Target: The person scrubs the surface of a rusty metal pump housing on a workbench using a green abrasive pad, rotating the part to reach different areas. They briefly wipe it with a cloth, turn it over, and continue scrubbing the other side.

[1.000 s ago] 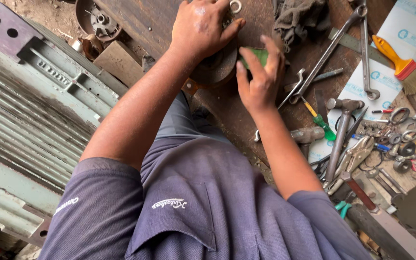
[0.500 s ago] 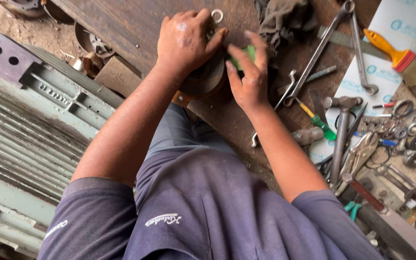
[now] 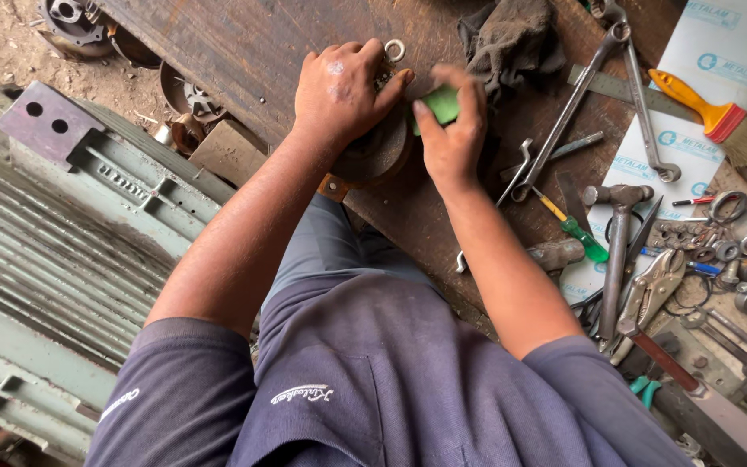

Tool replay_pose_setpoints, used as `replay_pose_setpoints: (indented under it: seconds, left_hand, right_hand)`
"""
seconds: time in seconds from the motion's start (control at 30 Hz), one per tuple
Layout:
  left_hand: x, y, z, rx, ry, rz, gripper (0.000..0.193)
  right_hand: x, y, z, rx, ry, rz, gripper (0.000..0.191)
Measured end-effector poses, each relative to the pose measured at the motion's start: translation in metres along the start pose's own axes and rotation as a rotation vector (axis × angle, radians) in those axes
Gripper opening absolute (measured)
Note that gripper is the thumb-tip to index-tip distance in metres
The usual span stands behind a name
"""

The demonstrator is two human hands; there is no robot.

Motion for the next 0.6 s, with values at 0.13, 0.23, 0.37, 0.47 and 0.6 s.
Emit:
replay_pose_setpoints:
  seconds: [0.13,0.23,0.37,0.47,0.6]
  left_hand:
    - [-0.001,-0.001,0.002,-0.025,-0.013,-0.016,0.048]
    - [-0.002,0.001,-0.002,0.002,0.043,0.014,0.046]
    - [0.000,0.000,-0.004,-0.008,0.042,0.010,0.045]
    - [0.001,0.001,-0.004,-0.008,0.040,0.010,0.046]
    - [-0.001,0.000,-0.003,-0.012,0.044,0.005,0.046]
  right_hand:
    - [0.000,-0.006,0.002,-0.026,0.087,-0.068,0.060]
    - [-0.002,-0.008,0.002,-0.124,0.075,-0.029,0.067]
    - [-0.004,-0.010,-0.001,0.026,0.039,0.002,0.063]
    - [-0.009,-0.020,-0.005,-0.150,0.088,-0.114,0.039]
    - [-0.014,-0.017,-0.003,0.020,0.051,-0.023,0.018]
Point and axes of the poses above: each hand's wrist, its own x-axis towards the middle knuckle, its own z-axis out of the palm, y = z × x, the point moved 6 cm from there along x, towards the middle knuckle, and after that the axes turned 4 degrees about -x, right-handed, at the moved point
